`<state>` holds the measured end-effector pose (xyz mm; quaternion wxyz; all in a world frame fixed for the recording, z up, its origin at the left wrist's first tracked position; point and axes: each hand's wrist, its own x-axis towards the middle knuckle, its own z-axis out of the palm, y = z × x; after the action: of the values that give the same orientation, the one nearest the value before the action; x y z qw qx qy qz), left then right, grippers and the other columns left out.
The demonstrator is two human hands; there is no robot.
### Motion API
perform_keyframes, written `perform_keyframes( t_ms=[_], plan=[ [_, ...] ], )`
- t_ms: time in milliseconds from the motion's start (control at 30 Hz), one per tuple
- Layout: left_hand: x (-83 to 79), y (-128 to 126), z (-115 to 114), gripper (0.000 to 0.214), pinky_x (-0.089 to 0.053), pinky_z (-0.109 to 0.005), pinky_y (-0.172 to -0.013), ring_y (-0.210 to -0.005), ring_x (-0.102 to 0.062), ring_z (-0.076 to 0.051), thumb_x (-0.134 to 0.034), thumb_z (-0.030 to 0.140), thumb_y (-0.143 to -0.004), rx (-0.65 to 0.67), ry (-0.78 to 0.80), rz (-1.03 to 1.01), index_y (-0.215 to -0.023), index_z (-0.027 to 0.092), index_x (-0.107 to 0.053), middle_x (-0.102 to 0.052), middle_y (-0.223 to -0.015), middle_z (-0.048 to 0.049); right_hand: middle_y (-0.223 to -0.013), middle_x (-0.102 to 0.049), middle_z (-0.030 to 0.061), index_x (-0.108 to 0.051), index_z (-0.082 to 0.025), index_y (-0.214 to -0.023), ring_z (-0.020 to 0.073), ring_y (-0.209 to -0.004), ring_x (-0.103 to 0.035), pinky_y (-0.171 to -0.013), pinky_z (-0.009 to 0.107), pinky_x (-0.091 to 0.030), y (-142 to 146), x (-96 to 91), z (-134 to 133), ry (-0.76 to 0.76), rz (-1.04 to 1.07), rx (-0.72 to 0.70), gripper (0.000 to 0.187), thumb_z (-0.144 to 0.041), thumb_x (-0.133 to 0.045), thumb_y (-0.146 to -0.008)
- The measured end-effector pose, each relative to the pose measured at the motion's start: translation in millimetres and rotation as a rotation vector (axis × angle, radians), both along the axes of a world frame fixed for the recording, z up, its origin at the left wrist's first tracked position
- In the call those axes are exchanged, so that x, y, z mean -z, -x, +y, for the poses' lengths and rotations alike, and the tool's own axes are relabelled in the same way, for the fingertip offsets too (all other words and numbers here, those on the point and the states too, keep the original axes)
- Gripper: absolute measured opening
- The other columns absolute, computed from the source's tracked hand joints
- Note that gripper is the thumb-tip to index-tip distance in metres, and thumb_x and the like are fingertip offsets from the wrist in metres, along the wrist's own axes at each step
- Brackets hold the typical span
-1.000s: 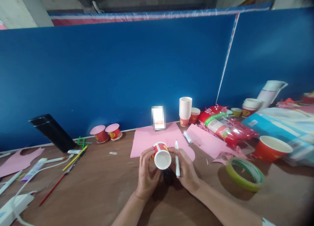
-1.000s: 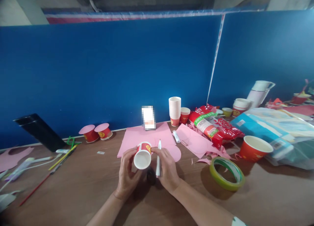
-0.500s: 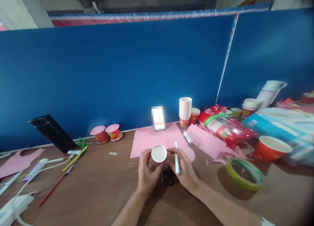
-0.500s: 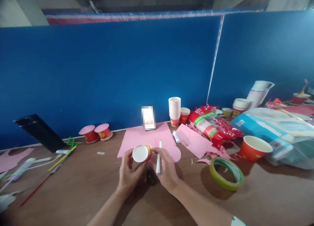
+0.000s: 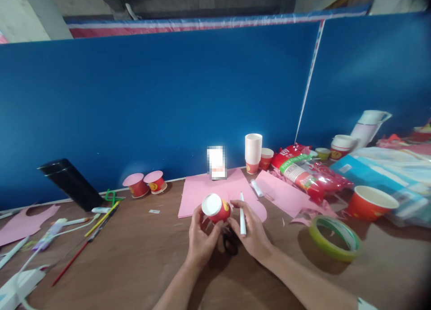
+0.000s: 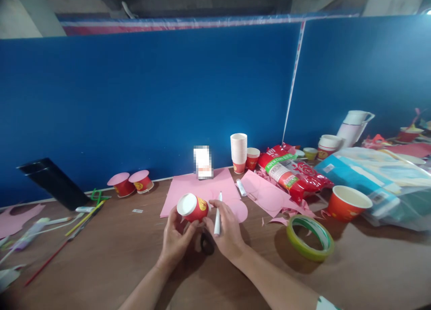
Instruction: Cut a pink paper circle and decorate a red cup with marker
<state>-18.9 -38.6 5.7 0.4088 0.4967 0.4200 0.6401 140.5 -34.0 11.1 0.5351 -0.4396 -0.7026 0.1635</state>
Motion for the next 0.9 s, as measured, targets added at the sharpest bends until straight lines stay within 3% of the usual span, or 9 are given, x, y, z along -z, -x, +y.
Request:
perform_keyframes(
  t_ms=[200, 400, 500, 633, 900],
  plan=[
    [-2.9, 4, 0, 0.055, -0.045, -0.04, -0.1, -0.118, -0.058, -0.026, -0.068, 0.037, -0.082, 0.073, 0.017, -0.111, -0.13, 0.026, -0.043, -0.06, -0.128, -0.0108, -0.111, -0.068, 0.0103, -0.055, -0.022, -0.116, 0.0257, -0.104, -0.067, -0.091, 0.04, -0.056, 1, -4.0, -3, -0.039, -0.02, -0.044, 0.029, -0.022, -0.061, -0.088],
    [8.5, 3, 6, 0.047, -0.049, -0.039, -0.094, -0.106, -0.063, -0.024, -0.054, 0.046, -0.089, 0.109, 0.117, -0.251, -0.13, 0.024, -0.045, -0.064, -0.119, -0.0082, -0.113, -0.068, 0.0101, -0.053, -0.023, -0.12, 0.023, -0.105, -0.067, -0.093, 0.038, -0.056, 4, -5.2, -7, -0.159, -0.027, -0.136, 0.034, -0.013, -0.056, -0.088],
    [12.5, 4, 7, 0.051, -0.051, -0.037, -0.089, -0.1, -0.065, -0.023, -0.057, 0.051, -0.086, 0.076, 0.15, -0.253, -0.128, 0.024, -0.048, -0.066, -0.112, -0.0076, -0.118, -0.067, 0.0107, -0.052, -0.024, -0.123, 0.0223, -0.111, -0.065, -0.095, 0.037, -0.055, 4, -4.0, -9, -0.199, -0.056, -0.222, 0.038, -0.009, -0.055, -0.088],
    [7.5, 6, 6, 0.058, -0.051, -0.035, -0.088, -0.098, -0.066, -0.023, -0.074, 0.046, -0.074, 0.066, 0.159, -0.23, -0.124, 0.025, -0.052, -0.068, -0.108, -0.0063, -0.121, -0.067, 0.0103, -0.052, -0.024, -0.124, 0.0213, -0.116, -0.063, -0.098, 0.038, -0.054, 5, -2.1, -10, -0.241, -0.065, -0.315, 0.04, -0.006, -0.052, -0.089],
    [-7.9, 4, 5, 0.035, -0.049, -0.038, -0.093, -0.098, -0.066, -0.022, -0.067, 0.04, -0.081, 0.273, 0.204, -0.501, -0.11, 0.021, -0.061, -0.07, -0.108, -0.0073, -0.113, -0.07, 0.0107, -0.056, -0.022, -0.121, 0.021, -0.105, -0.068, -0.093, 0.036, -0.056, 6, -5.4, -10, -0.209, -0.025, -0.166, 0.032, -0.01, -0.05, -0.092]
  ],
)
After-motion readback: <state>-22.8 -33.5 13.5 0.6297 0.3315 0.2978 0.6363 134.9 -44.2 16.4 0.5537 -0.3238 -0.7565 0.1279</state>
